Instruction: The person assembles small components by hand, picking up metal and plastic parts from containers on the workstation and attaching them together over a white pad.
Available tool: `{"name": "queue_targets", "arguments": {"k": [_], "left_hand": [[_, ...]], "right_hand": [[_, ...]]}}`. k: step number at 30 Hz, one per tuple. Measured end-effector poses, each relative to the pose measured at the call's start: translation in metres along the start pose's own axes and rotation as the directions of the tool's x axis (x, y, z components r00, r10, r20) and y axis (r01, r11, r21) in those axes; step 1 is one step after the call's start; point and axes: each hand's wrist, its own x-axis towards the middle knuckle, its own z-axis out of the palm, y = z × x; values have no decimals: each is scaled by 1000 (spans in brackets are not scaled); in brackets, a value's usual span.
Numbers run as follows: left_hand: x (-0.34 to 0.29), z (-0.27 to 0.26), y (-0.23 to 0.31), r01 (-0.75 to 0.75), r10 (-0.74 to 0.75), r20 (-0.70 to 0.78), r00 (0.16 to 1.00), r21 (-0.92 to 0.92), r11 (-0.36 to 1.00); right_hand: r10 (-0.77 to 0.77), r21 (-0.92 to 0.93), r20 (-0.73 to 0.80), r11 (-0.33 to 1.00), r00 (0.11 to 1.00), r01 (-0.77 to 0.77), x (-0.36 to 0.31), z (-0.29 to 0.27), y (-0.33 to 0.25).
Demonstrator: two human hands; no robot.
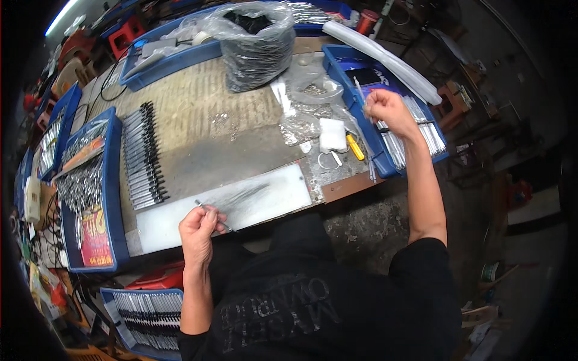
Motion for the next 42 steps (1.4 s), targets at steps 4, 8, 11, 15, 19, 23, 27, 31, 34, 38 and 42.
{"name": "queue_targets", "arguments": {"k": [4,8,11,15,19,23,27,31,34,38,42], "left_hand": [[5,13,3,-18,17,59,998,19,1000],[9,24,3,-55,48,158,986,41,998],[10,31,2,-9,5,184,983,23,1000],[8,37,0,22,-17,147,989,-33,999],[6,36,-7,-6,16,121,993,-82,997],[5,36,-12,10,3,118,993,-112,994],[6,37,-12,36,-19,125,992,-138,990],[5,37,-14,22,0,128,992,-166,986],[5,38,-14,24,-3,132,991,-163,986],[6,38,-15,34,-13,129,992,-167,985],[6,36,-18,28,-7,141,990,-144,989]], "right_hand": [[-36,197,133,980,991,10,-31,67,-14],[-64,360,249,933,966,-30,-54,131,-17],[-65,404,319,912,946,-74,-68,162,-24],[-112,482,312,874,944,-56,-81,196,-22],[-129,517,301,855,945,-48,-90,213,-15],[-143,561,276,827,950,-39,-94,225,-8],[-154,516,250,857,956,3,-97,231,-6],[-131,525,256,851,958,-24,-98,236,-4],[-129,508,250,861,960,-17,-97,236,-5],[-122,498,245,867,962,-17,-98,237,-4],[-86,481,261,875,961,-53,-98,238,-2]]}}
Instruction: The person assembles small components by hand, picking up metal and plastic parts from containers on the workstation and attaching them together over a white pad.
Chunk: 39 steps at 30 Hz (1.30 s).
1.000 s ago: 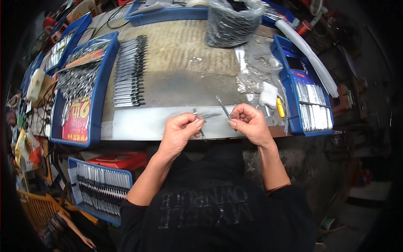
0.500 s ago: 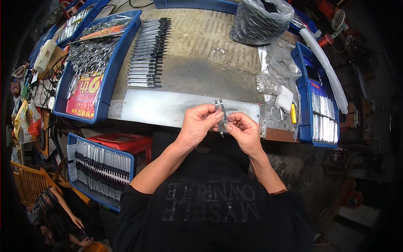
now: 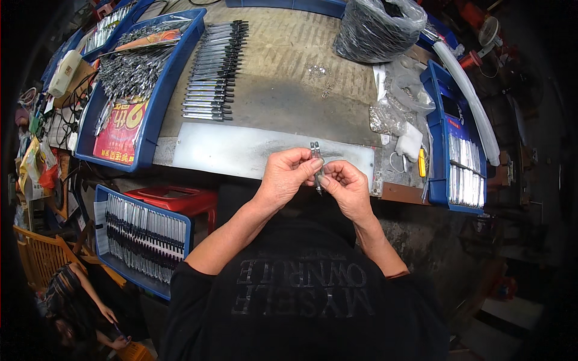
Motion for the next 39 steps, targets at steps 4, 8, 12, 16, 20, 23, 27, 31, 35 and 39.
{"name": "queue_targets", "arguments": {"k": [4,8,12,16,20,23,27,31,35,39], "left_hand": [[0,1,0,9,-9,-13,1000,25,1000],[0,0,-1,12,-12,2,1000,15,1000],[1,-2,-2,27,-27,9,1000,51,998],[1,-3,-2,54,-55,6,998,89,995],[2,-5,-3,59,-60,9,998,99,993],[3,-5,-2,65,-67,20,998,121,991],[3,-9,-2,57,-64,43,997,141,988],[5,-8,-2,70,-77,42,996,145,987],[5,-7,-1,66,-73,40,997,156,986],[5,-7,-1,68,-75,37,996,163,984]], "right_hand": [[25,15,17,1000,1000,-26,1,0,-1],[42,45,38,998,998,-44,2,0,-1],[65,-29,63,998,996,-63,4,-3,0],[103,-61,82,993,991,-98,5,-4,-4],[128,-82,83,989,988,-121,5,-3,-5],[118,-103,82,989,990,-109,5,-3,-3],[125,-121,89,986,988,-114,6,-2,-3],[111,-141,79,985,991,-99,6,-2,-2],[108,-198,76,976,991,-91,7,-2,-4],[99,-238,83,968,992,-77,7,-2,-4]]}}
